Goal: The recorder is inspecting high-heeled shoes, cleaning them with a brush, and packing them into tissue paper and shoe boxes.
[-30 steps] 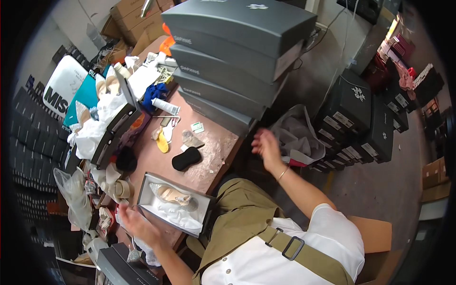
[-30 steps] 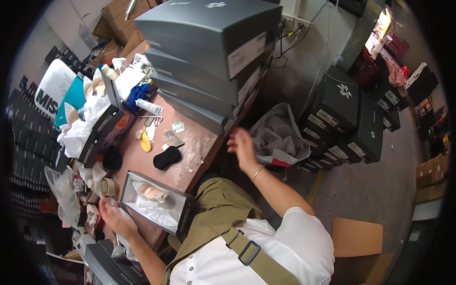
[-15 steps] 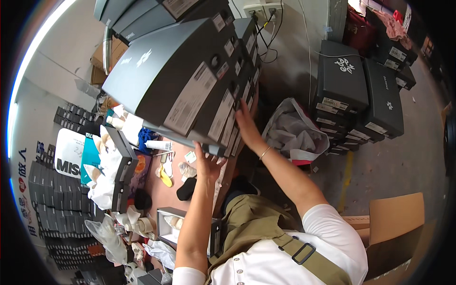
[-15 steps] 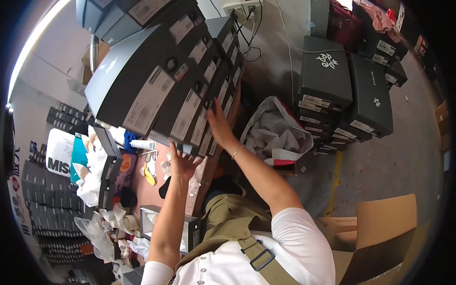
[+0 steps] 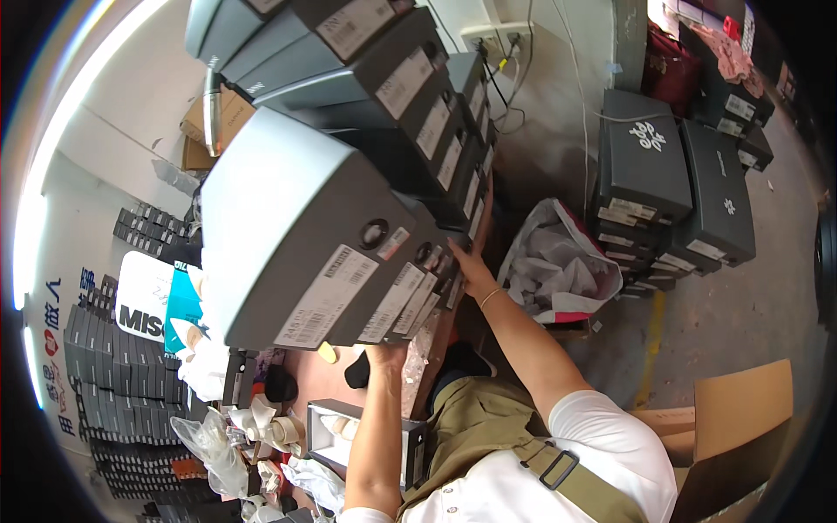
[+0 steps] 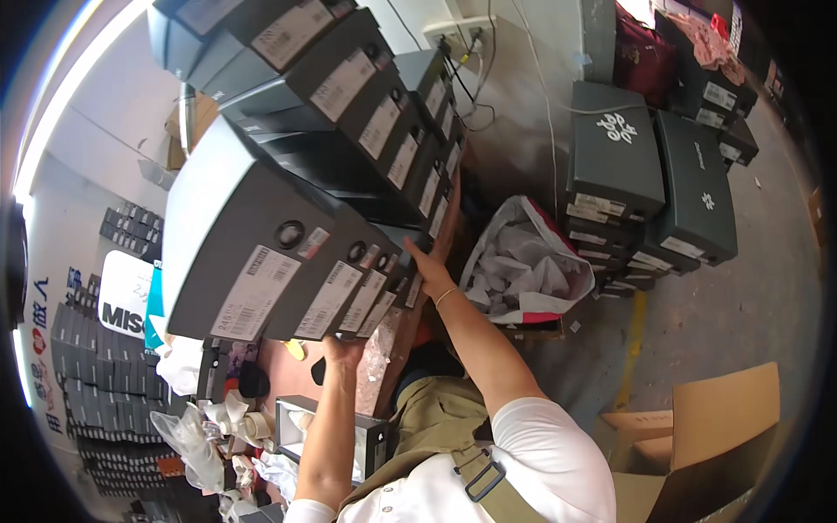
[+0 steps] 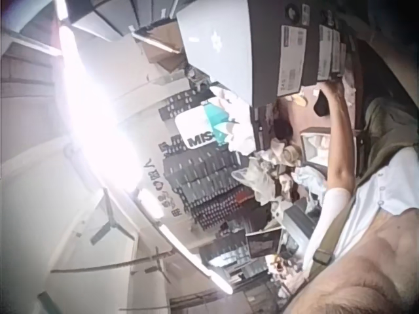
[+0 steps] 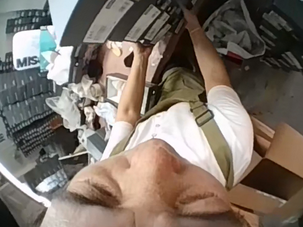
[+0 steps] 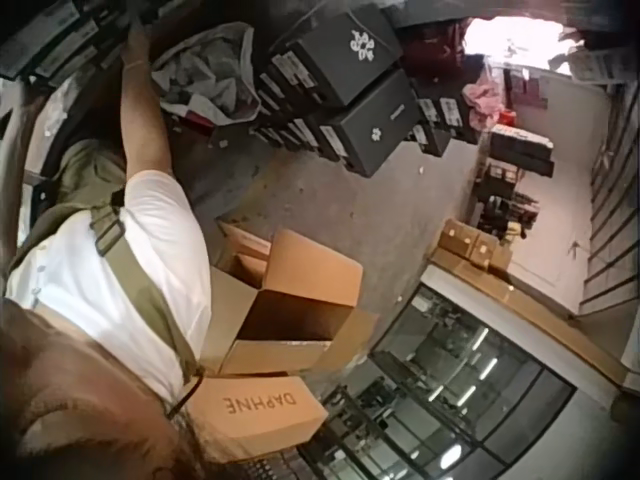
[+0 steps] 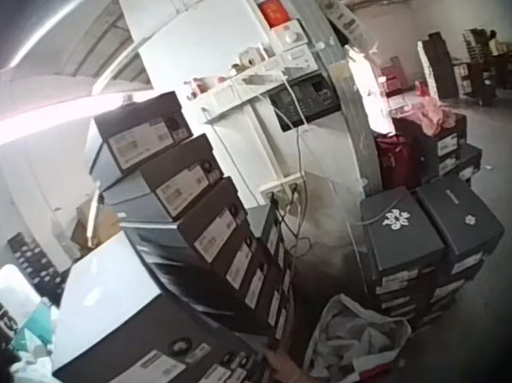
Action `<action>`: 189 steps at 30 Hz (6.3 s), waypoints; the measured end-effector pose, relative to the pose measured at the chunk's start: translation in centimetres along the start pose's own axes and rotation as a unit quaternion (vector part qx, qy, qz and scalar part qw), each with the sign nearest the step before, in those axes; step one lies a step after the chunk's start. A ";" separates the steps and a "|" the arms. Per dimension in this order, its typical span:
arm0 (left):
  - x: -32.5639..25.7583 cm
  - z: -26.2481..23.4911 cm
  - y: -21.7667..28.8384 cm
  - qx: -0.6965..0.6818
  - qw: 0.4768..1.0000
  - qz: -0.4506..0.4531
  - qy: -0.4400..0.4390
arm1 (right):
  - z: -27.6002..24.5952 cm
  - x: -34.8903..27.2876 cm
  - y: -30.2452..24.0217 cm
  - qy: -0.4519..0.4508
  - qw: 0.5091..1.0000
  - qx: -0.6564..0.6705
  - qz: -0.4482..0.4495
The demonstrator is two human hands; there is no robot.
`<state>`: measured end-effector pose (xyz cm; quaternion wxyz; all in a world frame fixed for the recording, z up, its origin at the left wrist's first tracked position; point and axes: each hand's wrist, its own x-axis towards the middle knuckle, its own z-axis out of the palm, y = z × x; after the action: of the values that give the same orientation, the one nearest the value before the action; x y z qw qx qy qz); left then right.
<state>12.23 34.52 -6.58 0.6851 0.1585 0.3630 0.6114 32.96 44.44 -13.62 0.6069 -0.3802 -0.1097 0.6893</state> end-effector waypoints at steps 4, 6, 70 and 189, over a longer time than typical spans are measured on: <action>-0.6 0.5 -0.2 -0.069 0.998 0.014 -0.009 | 0.5 0.7 0.9 0.019 0.999 -0.023 -0.013; -2.5 1.0 -0.2 -0.071 0.997 0.017 0.005 | 1.4 -4.4 -1.2 0.037 0.998 -0.049 -0.007; -39.4 -16.9 4.0 0.241 0.733 0.297 0.563 | 19.8 -30.3 15.0 -0.686 0.263 -0.635 -0.238; -38.4 -21.1 6.3 0.037 0.699 0.464 0.542 | 19.8 -21.2 1.2 -0.622 0.239 -0.735 -0.124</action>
<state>-6.44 -5.60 -5.20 -0.0077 -0.0266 0.5748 0.8178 18.51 30.77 7.55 -0.1171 -0.0940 -0.9578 0.2450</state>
